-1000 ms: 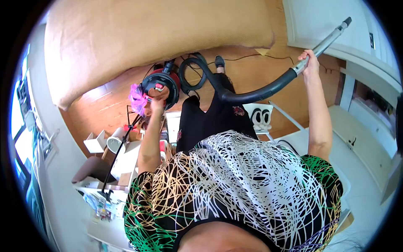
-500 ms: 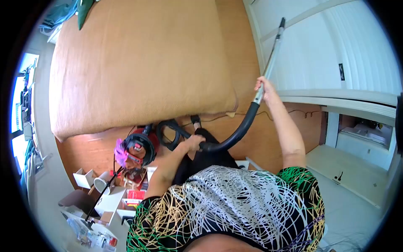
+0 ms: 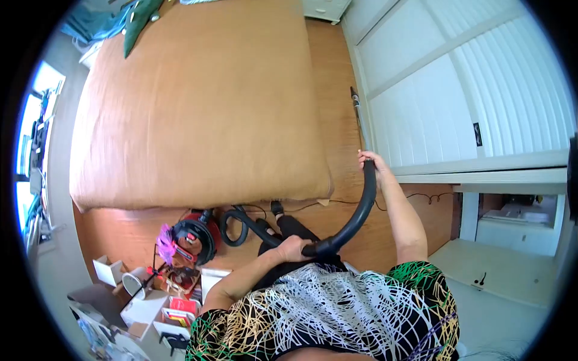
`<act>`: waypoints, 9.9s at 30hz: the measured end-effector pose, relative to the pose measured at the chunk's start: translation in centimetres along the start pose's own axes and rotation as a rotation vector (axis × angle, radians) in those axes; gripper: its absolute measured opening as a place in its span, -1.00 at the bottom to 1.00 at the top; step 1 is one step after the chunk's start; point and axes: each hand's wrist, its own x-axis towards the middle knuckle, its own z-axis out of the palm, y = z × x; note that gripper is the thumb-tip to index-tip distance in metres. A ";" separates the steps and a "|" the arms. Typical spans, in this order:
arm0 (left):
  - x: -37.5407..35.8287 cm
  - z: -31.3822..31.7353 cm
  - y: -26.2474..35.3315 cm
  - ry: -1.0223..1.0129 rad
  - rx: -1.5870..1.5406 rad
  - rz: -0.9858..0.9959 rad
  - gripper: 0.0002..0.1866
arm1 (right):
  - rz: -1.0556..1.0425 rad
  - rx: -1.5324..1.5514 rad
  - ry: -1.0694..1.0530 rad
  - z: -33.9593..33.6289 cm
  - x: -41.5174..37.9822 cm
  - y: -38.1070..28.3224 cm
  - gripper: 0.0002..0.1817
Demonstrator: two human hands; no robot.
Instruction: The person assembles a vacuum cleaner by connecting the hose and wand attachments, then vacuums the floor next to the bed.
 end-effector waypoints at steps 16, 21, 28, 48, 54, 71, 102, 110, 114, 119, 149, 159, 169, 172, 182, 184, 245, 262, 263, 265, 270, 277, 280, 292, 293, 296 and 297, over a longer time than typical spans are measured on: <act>0.5 23.7 -8.8 0.111 -0.197 0.023 -0.36 | 0.434 0.042 -0.226 -23.3 3.2 3.0 -0.83; -8.4 16.0 -19.1 1.239 0.020 -0.511 -0.74 | 0.442 0.093 -0.106 -22.9 2.3 0.2 -0.80; -28.4 6.8 -30.3 1.821 0.677 -1.284 -0.44 | 0.409 -0.002 -0.011 -24.8 -2.0 -0.9 -0.79; -29.8 13.4 -25.6 1.643 0.731 -1.526 -0.58 | 0.545 -0.014 0.021 -30.7 3.2 -2.7 -0.79; -27.3 15.8 -26.3 1.557 0.604 -1.597 -0.54 | 0.473 -0.074 -0.101 -28.6 3.5 -0.7 -0.76; -18.7 22.9 -27.7 1.312 0.263 -1.703 -0.53 | 0.448 -0.170 -0.024 -26.6 5.8 -0.2 -0.84; -15.6 28.2 -29.2 1.245 0.386 -1.830 -0.54 | 0.153 -0.441 -0.142 -18.0 21.3 -6.3 -0.90; -12.1 29.2 -27.7 1.190 0.188 -1.889 -0.50 | 0.134 -0.487 -0.168 -16.6 21.8 -4.8 -0.90; -11.5 32.9 -27.8 1.164 0.100 -1.812 -0.42 | 0.148 -0.477 -0.107 -16.1 22.2 -4.6 -0.91; -10.1 36.6 -30.6 0.986 0.049 -1.856 -0.48 | 0.062 -0.549 -0.102 -15.3 21.7 -4.3 -0.92; 27.4 15.7 -10.8 1.113 -0.394 -0.431 -0.72 | -0.311 -0.701 -0.075 -7.0 24.1 2.3 -0.82; 29.7 11.4 -14.3 1.127 -0.103 -0.502 -0.71 | -0.245 -0.638 -0.079 -4.0 29.3 1.0 -0.73; 35.5 6.9 -18.8 1.104 -0.086 -0.587 -0.71 | -0.188 -0.554 -0.081 -3.5 37.8 -1.9 -0.80; 35.8 7.0 -19.5 1.091 -0.036 -0.576 -0.71 | -0.172 -0.542 -0.084 -3.6 38.2 -2.2 -0.72; 34.4 6.3 -18.7 1.016 -0.033 -0.560 -0.71 | -0.224 -0.499 -0.097 -3.4 36.9 -2.4 -0.84; 34.0 6.3 -19.0 0.971 0.012 -0.543 -0.71 | -0.233 -0.502 -0.079 -3.7 36.5 -2.2 -0.84; 21.0 -1.9 -16.1 0.577 0.173 -0.664 -0.72 | 0.050 -0.511 -0.017 -12.7 24.4 5.9 -0.48; 36.1 -8.2 -12.1 0.397 -0.091 -0.731 -0.78 | -0.051 0.256 0.024 -4.3 41.3 -11.9 -0.77; 37.6 -8.5 -12.3 0.384 -0.001 -0.699 -0.77 | -0.062 0.228 0.044 -4.3 42.4 -13.4 -0.79; 40.0 -8.8 -13.4 0.392 0.095 -0.623 -0.76 | -0.085 0.172 0.084 -4.2 44.1 -15.8 -0.82; 45.4 -11.2 -12.1 0.407 0.144 -0.646 -0.75 | -0.113 0.179 0.094 -2.9 46.6 -20.8 -0.82; 49.9 -12.1 -14.2 0.376 0.170 -0.635 -0.60 | -0.155 0.154 0.082 -3.5 49.9 -25.5 -0.81; 50.8 -11.5 -16.5 0.393 0.149 -0.619 -0.60 | -0.169 0.124 0.038 -4.0 52.3 -26.1 -0.81; 53.8 -11.5 -17.9 0.459 0.229 -0.516 -0.69 | -0.168 0.094 0.027 -4.1 52.9 -29.1 -0.77; 54.0 -11.6 -17.6 0.451 0.221 -0.524 -0.69 | -0.165 0.048 0.018 -4.2 52.8 -29.3 -0.76; 54.5 -11.7 -17.3 0.419 0.246 -0.564 -0.66 | -0.176 0.067 0.017 -3.9 53.0 -29.8 -0.73; 54.4 -11.8 -17.5 0.418 0.245 -0.566 -0.66 | -0.175 0.067 0.017 -3.8 52.9 -29.7 -0.73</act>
